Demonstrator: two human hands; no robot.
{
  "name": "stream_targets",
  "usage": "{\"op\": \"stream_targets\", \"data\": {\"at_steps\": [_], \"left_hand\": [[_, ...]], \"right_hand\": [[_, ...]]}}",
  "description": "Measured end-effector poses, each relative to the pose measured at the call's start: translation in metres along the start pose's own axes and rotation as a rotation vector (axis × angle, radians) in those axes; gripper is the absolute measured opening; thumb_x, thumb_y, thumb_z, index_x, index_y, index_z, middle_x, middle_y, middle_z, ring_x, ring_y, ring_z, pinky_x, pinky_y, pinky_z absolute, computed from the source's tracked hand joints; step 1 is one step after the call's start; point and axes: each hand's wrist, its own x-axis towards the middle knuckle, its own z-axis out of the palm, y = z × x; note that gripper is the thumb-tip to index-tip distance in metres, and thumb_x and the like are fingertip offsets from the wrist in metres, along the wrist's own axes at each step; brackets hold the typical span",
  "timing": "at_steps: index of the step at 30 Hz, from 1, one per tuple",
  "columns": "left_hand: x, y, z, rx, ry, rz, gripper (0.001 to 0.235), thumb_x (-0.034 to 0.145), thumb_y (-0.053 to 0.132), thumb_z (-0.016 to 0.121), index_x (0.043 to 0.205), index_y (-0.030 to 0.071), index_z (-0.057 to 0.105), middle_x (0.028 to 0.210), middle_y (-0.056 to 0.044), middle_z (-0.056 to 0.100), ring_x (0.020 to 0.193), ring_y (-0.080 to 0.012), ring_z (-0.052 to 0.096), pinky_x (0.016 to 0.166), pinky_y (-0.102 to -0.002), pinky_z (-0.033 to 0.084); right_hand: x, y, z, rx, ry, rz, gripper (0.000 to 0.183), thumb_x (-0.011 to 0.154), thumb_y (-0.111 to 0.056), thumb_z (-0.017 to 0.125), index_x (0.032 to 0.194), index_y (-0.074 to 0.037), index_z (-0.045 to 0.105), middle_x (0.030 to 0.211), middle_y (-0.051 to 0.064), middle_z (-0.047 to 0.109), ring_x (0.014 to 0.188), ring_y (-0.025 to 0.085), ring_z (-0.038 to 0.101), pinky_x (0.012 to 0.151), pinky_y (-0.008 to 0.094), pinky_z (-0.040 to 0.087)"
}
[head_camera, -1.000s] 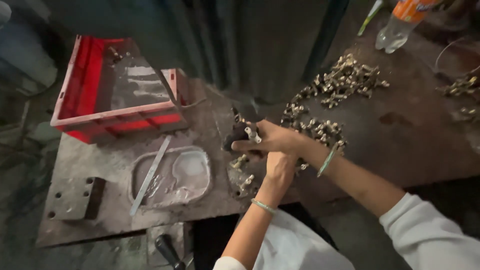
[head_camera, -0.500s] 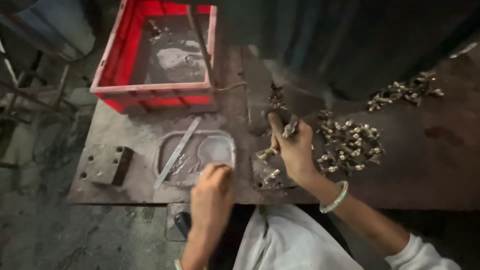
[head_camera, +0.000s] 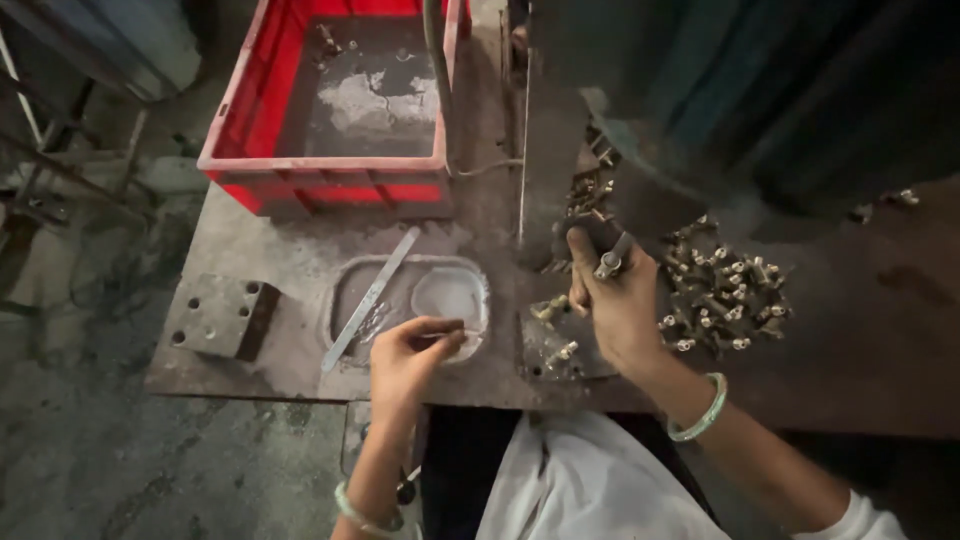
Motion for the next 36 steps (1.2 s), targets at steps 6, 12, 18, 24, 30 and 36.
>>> {"op": "stream_targets", "data": {"at_steps": [6,12,18,24,30,36], "left_hand": [[-0.045,-0.001,0.025,-0.711,-0.249,-0.263,0.019,0.085,0.006,0.075,0.102,-0.001,0.078,0.094,-0.005,0.080,0.082,-0.0087,0.073,0.076,-0.024,0.057],[-0.083,0.017,0.063,-0.481,-0.025,-0.002,0.015,0.085,0.003,0.077,0.099,0.000,0.075,0.086,-0.004,0.076,0.077,-0.0093,0.071,0.068,-0.025,0.058],[-0.077,0.034,0.072,-0.110,-0.036,0.327,0.021,0.080,0.001,0.077,0.100,0.003,0.072,0.100,-0.009,0.070,0.076,-0.0225,0.074,0.065,-0.030,0.059],[-0.068,0.043,0.073,-0.076,0.027,0.333,0.019,0.082,0.002,0.077,0.096,0.002,0.064,0.090,-0.013,0.063,0.075,-0.0289,0.066,0.066,-0.037,0.054],[-0.050,0.062,0.064,0.036,0.134,0.426,0.020,0.087,0.007,0.074,0.104,0.002,0.065,0.096,-0.014,0.064,0.085,-0.0340,0.064,0.074,-0.041,0.052],[-0.019,0.084,0.090,0.237,0.125,0.606,0.036,0.085,0.010,0.072,0.118,-0.001,0.065,0.112,-0.014,0.066,0.101,-0.0360,0.058,0.083,-0.044,0.051]], "right_hand": [[0.003,0.004,-0.007,-0.018,-0.034,0.094,0.026,0.097,-0.028,0.070,0.089,-0.005,0.062,0.053,0.000,0.050,0.043,0.008,0.043,0.040,0.026,0.031],[0.004,0.004,-0.007,0.009,-0.082,0.066,0.023,0.098,-0.026,0.070,0.090,-0.006,0.062,0.054,-0.002,0.048,0.044,0.008,0.044,0.041,0.026,0.033],[0.004,0.002,-0.003,0.037,-0.001,0.036,0.027,0.101,-0.023,0.071,0.086,-0.007,0.056,0.059,-0.002,0.050,0.047,0.008,0.044,0.042,0.027,0.032],[0.007,-0.005,-0.008,0.039,-0.029,-0.001,0.028,0.101,-0.022,0.070,0.083,-0.007,0.056,0.058,-0.002,0.050,0.046,0.008,0.045,0.041,0.028,0.032],[0.002,-0.003,-0.002,0.020,-0.060,-0.039,0.027,0.103,-0.024,0.066,0.084,-0.006,0.058,0.057,-0.001,0.052,0.044,0.008,0.045,0.042,0.027,0.036],[0.003,-0.011,-0.003,-0.021,-0.131,0.049,0.013,0.098,-0.020,0.065,0.096,-0.007,0.066,0.079,-0.003,0.070,0.045,0.008,0.046,0.040,0.027,0.033]]}}
